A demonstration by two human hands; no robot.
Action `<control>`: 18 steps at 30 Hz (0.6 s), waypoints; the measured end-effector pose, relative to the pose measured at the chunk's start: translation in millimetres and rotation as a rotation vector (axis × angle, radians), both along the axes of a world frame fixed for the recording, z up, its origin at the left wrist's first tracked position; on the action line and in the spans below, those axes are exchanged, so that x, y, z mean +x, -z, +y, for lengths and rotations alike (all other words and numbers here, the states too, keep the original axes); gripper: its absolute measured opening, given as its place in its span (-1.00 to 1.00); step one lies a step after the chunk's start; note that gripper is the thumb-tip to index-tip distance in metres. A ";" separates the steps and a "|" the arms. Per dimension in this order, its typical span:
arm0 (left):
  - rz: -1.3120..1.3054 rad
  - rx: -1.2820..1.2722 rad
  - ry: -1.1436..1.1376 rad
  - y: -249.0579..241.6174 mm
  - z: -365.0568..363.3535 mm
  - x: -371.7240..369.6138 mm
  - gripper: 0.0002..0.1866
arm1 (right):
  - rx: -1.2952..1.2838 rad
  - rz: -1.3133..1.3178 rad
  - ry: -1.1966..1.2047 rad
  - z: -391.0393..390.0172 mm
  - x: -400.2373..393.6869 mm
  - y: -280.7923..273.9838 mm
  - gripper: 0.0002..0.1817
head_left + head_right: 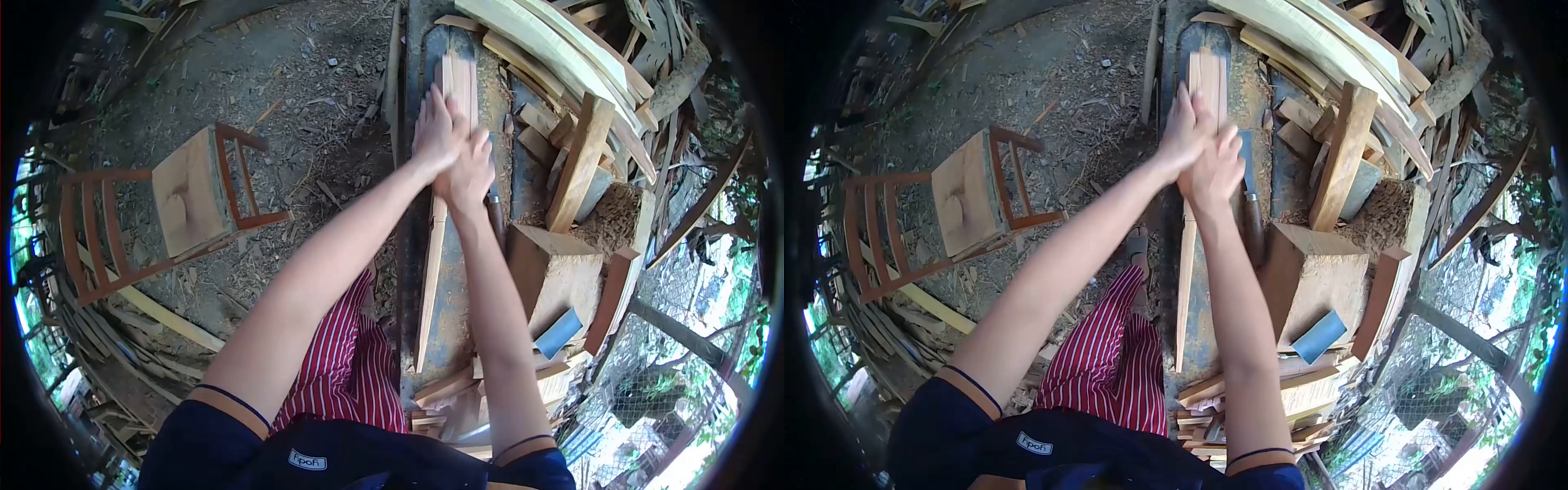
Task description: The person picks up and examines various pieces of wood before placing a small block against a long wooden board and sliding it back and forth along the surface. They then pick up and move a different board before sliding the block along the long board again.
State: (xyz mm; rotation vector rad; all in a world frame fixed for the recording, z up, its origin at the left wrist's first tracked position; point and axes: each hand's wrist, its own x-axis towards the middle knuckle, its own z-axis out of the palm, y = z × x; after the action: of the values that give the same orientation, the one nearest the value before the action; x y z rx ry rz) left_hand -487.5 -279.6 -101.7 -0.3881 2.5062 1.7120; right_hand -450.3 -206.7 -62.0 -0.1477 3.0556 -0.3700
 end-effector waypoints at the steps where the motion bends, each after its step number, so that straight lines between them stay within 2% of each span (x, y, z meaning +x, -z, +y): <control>1: -0.061 -0.008 0.005 -6.5 -4.8 -20.9 -0.11 | -0.025 -0.072 0.007 -4.2 -18.4 -5.3 -0.28; 5: -0.060 -0.127 -0.019 -5.5 -22.6 -106.4 -0.09 | -0.058 -0.076 0.059 -25.9 -95.5 -1.9 -0.29; 6: -0.059 -0.144 -0.026 -4.7 -23.9 -115.2 -0.09 | -0.021 -0.043 0.003 -22.1 -106.5 10.4 -0.28; 11: -0.053 -0.186 -0.109 -11.4 -14.1 -91.4 -0.08 | -0.030 -0.072 0.024 -18.2 -88.8 -3.8 -0.27; 13: 0.006 -0.208 -0.095 -2.9 -7.2 -47.1 -0.06 | 0.067 -0.078 0.014 -11.6 -48.3 7.1 -0.32; 15: -0.025 -0.217 -0.023 4.9 2.5 14.6 -0.10 | -0.028 -0.118 0.029 -1.1 17.8 -6.9 -0.40; 16: 0.003 -0.137 -0.022 1.3 10.3 54.7 -0.13 | 0.004 -0.105 0.034 8.9 53.5 5.3 -0.40; 17: 0.004 -0.172 0.037 -3.7 19.8 96.5 -0.13 | 0.020 -0.040 0.049 18.1 95.0 10.8 -0.37; 18: 0.034 -0.098 -0.013 -2.7 31.3 139.3 -0.12 | 0.044 -0.084 0.042 29.8 134.9 14.3 -0.35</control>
State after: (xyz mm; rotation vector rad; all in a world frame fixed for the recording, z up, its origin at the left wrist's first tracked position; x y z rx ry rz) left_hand -348.3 -248.3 -99.0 -0.3867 2.6248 1.6180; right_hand -315.4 -176.8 -76.2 -0.0648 2.9851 -0.3032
